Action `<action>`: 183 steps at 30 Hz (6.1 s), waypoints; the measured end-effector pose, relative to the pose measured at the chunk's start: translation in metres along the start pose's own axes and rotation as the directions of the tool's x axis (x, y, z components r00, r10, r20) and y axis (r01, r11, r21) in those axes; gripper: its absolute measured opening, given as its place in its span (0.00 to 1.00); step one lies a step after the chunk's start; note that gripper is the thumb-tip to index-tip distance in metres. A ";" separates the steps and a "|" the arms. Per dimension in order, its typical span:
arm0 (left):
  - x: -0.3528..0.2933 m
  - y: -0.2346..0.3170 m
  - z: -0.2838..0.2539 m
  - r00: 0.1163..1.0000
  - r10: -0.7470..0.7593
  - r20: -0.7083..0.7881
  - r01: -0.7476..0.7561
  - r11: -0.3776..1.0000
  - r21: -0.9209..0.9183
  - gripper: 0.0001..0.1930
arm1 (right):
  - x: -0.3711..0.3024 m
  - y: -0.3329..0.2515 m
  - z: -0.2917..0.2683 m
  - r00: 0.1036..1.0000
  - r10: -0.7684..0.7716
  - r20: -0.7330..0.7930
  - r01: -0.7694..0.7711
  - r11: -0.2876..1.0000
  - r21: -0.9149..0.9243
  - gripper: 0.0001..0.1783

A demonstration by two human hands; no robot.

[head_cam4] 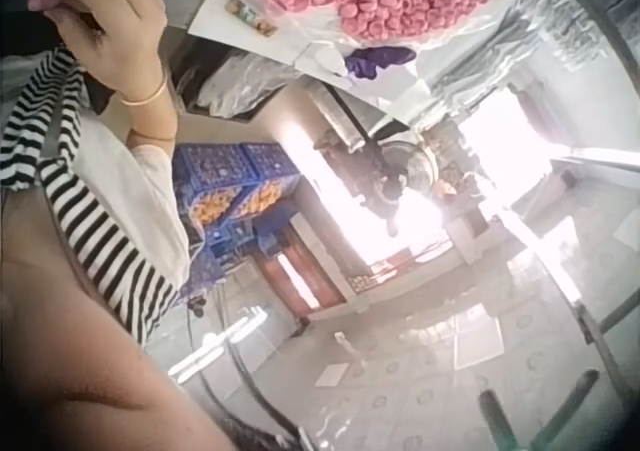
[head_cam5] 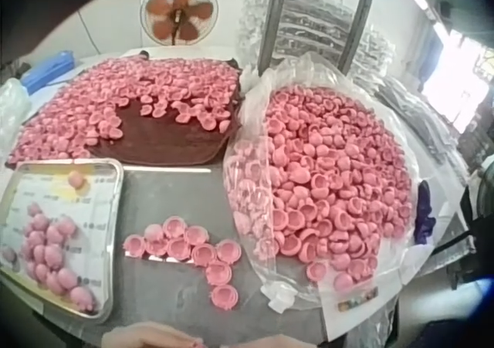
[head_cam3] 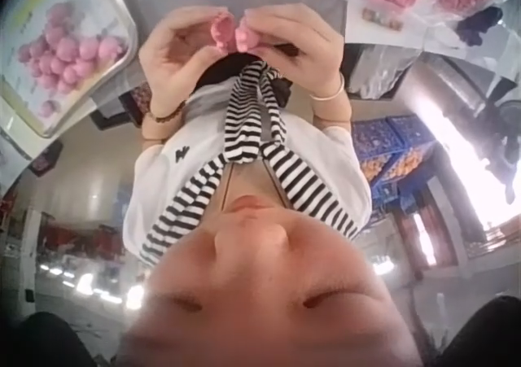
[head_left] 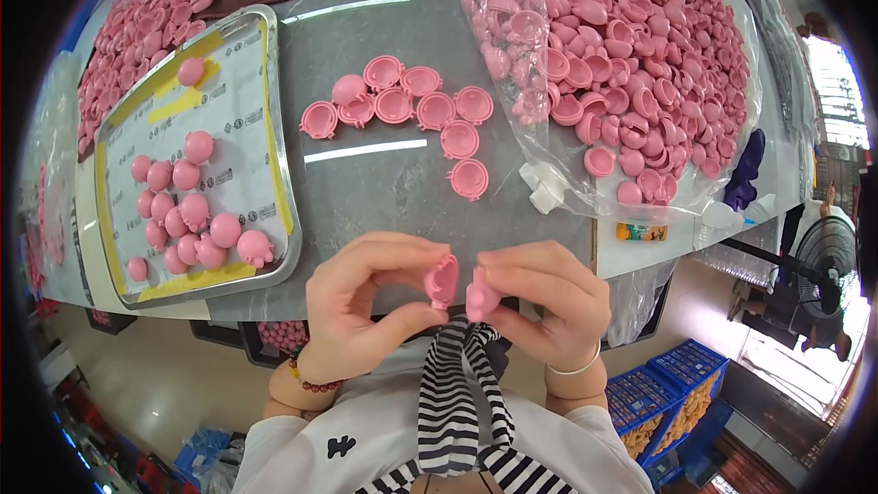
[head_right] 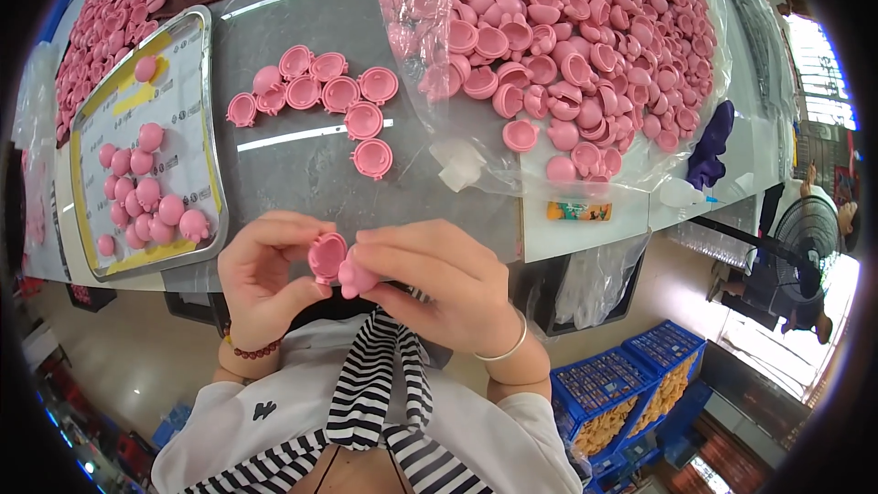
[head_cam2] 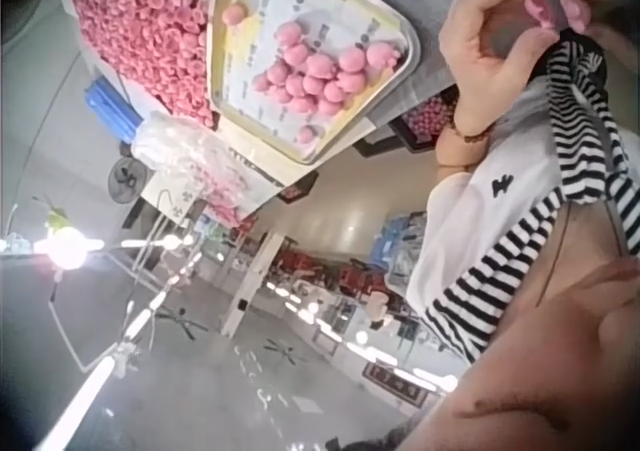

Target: Applying glue to and joining pink plastic spherical toy components at a factory workbench.

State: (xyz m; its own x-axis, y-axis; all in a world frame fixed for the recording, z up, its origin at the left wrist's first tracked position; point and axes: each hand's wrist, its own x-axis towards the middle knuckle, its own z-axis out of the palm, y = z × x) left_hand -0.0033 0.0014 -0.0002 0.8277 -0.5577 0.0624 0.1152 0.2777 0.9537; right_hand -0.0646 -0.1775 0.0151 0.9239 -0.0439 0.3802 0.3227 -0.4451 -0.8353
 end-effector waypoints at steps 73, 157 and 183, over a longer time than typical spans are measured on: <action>0.022 -0.008 0.025 0.918 0.316 0.242 -0.396 0.678 0.619 0.09 | -0.025 0.005 0.013 0.932 0.307 -0.192 -0.155 0.818 0.554 0.19; -0.004 -0.024 0.005 0.918 -0.037 0.396 0.382 0.357 -0.853 0.20 | -0.067 0.116 -0.195 0.473 0.129 -0.872 -0.486 0.864 -0.136 0.26; 0.000 -0.002 0.009 0.968 -0.244 0.054 0.242 0.860 -0.449 0.23 | 0.000 0.011 -0.003 0.974 0.215 0.064 -0.177 0.913 -0.368 0.19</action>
State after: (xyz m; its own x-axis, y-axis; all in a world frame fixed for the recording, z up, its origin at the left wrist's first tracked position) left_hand -0.0084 -0.0058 0.0006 0.7435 -0.6501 -0.1567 0.5460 0.4549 0.7036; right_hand -0.0617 -0.1855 0.0073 0.9829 -0.0810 0.1653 0.0550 -0.7277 -0.6837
